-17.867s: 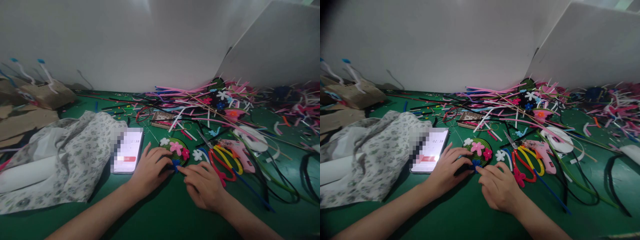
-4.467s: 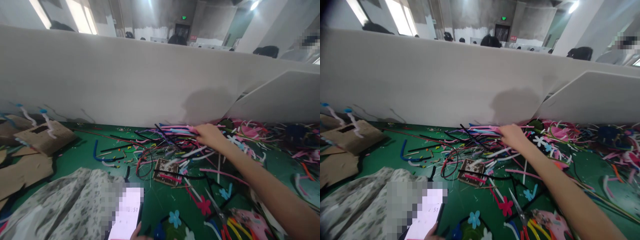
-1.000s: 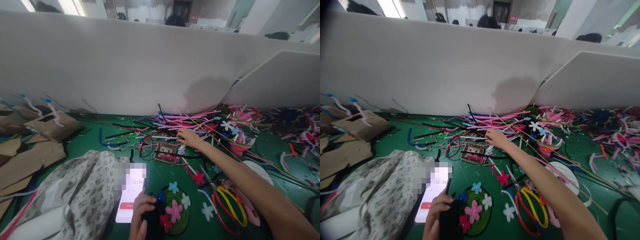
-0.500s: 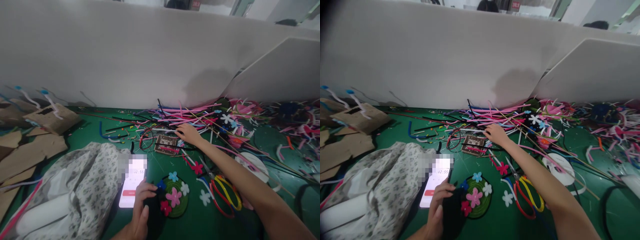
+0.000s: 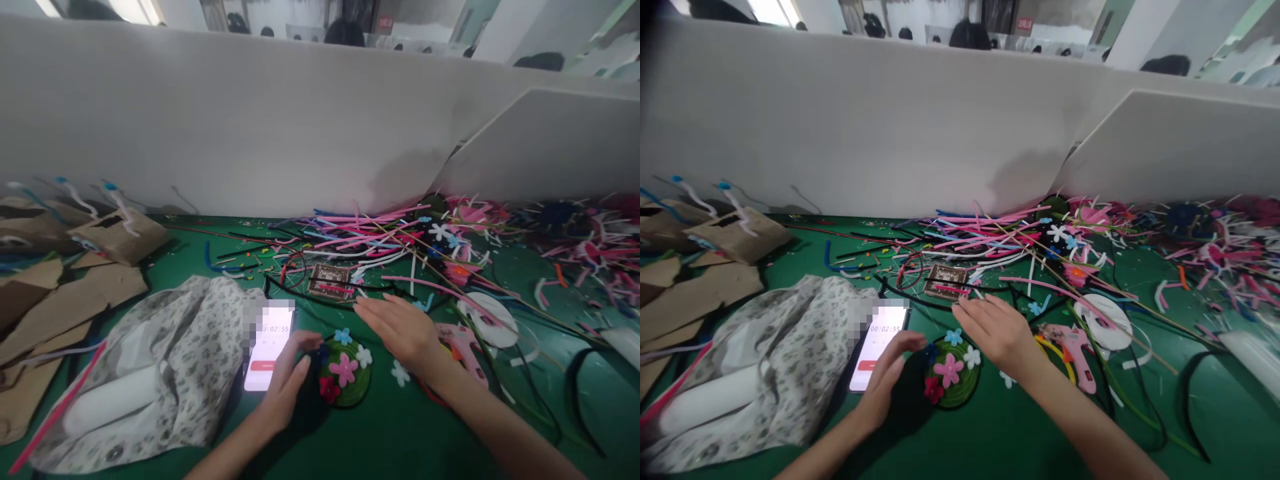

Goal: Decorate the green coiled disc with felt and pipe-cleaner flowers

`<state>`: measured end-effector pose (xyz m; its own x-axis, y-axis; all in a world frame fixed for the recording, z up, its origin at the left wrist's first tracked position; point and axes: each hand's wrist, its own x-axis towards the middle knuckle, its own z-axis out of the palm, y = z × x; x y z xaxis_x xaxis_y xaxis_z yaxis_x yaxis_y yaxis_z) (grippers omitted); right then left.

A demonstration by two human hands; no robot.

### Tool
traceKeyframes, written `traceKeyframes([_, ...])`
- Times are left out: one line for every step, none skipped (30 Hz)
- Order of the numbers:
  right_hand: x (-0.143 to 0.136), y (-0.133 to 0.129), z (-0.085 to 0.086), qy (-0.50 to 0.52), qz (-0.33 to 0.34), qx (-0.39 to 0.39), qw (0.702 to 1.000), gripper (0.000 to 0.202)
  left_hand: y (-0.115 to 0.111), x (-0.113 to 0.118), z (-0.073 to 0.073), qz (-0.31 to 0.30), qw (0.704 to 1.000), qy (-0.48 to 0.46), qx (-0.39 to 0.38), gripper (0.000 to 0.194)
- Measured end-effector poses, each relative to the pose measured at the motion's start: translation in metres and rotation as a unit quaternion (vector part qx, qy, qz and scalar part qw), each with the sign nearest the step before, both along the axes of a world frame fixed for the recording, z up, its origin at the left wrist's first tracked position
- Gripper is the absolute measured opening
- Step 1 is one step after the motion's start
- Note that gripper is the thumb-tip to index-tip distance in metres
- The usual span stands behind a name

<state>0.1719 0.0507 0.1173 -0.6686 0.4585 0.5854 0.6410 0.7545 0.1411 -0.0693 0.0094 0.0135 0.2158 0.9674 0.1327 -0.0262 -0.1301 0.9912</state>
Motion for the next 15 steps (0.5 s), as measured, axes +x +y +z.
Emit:
traceKeyframes([0.001,-0.010,-0.005,-0.010,-0.006,-0.009,1.000,0.035,0.005,0.003,0.009,-0.011,0.999,-0.003,-0.045,0.037])
traceKeyframes([0.002,-0.018,-0.010,-0.015,-0.003,-0.019,1.000,0.035,0.010,0.005,0.018,-0.015,0.997,-0.011,-0.081,0.041])
traceKeyframes([0.002,-0.027,-0.015,-0.016,0.005,-0.025,1.000,0.035,0.014,0.007,0.028,-0.005,0.994,-0.026,-0.107,0.045])
traceKeyframes([0.002,-0.037,-0.019,-0.017,0.019,-0.029,0.999,0.035,0.017,0.008,0.037,0.004,0.991,-0.036,-0.127,0.048])
traceKeyframes([0.002,-0.047,-0.022,-0.017,0.030,-0.035,0.999,0.035,0.018,0.007,0.046,0.016,0.990,-0.039,-0.137,0.047])
traceKeyframes([0.003,-0.058,-0.025,-0.010,0.030,-0.035,0.999,0.036,0.016,0.006,0.053,0.025,0.989,-0.038,-0.142,0.045])
traceKeyframes([0.003,-0.070,-0.028,0.009,0.018,-0.036,0.999,0.037,0.011,0.005,0.059,0.029,0.989,-0.033,-0.143,0.041])
traceKeyframes([0.004,-0.081,-0.032,0.045,0.000,-0.031,0.999,0.038,0.003,0.004,0.063,0.024,0.989,-0.029,-0.140,0.038])
traceKeyframes([0.006,-0.092,-0.036,0.084,-0.022,-0.025,0.996,0.040,-0.006,0.003,0.064,0.008,0.990,-0.023,-0.142,0.041])
traceKeyframes([0.008,-0.102,-0.042,0.121,-0.043,-0.022,0.991,0.041,-0.018,0.004,0.063,-0.008,0.988,-0.018,-0.156,0.048])
traceKeyframes([0.009,-0.110,-0.049,0.142,-0.056,-0.020,0.988,0.041,-0.030,0.006,0.059,-0.040,0.983,-0.024,-0.179,0.053])
traceKeyframes([0.010,-0.117,-0.057,0.156,-0.061,-0.020,0.986,0.040,-0.042,0.009,0.054,-0.075,0.976,-0.033,-0.201,0.058])
traceKeyframes([0.011,-0.122,-0.065,0.169,-0.060,-0.024,0.983,0.039,-0.053,0.012,0.047,-0.106,0.971,-0.039,-0.209,0.059])
traceKeyframes([0.011,-0.125,-0.073,0.173,-0.047,-0.027,0.983,0.038,-0.061,0.016,0.040,-0.116,0.971,-0.049,-0.204,0.057])
traceKeyframes([0.010,-0.127,-0.080,0.175,-0.034,-0.029,0.984,0.037,-0.067,0.020,0.034,-0.114,0.970,-0.066,-0.205,0.056])
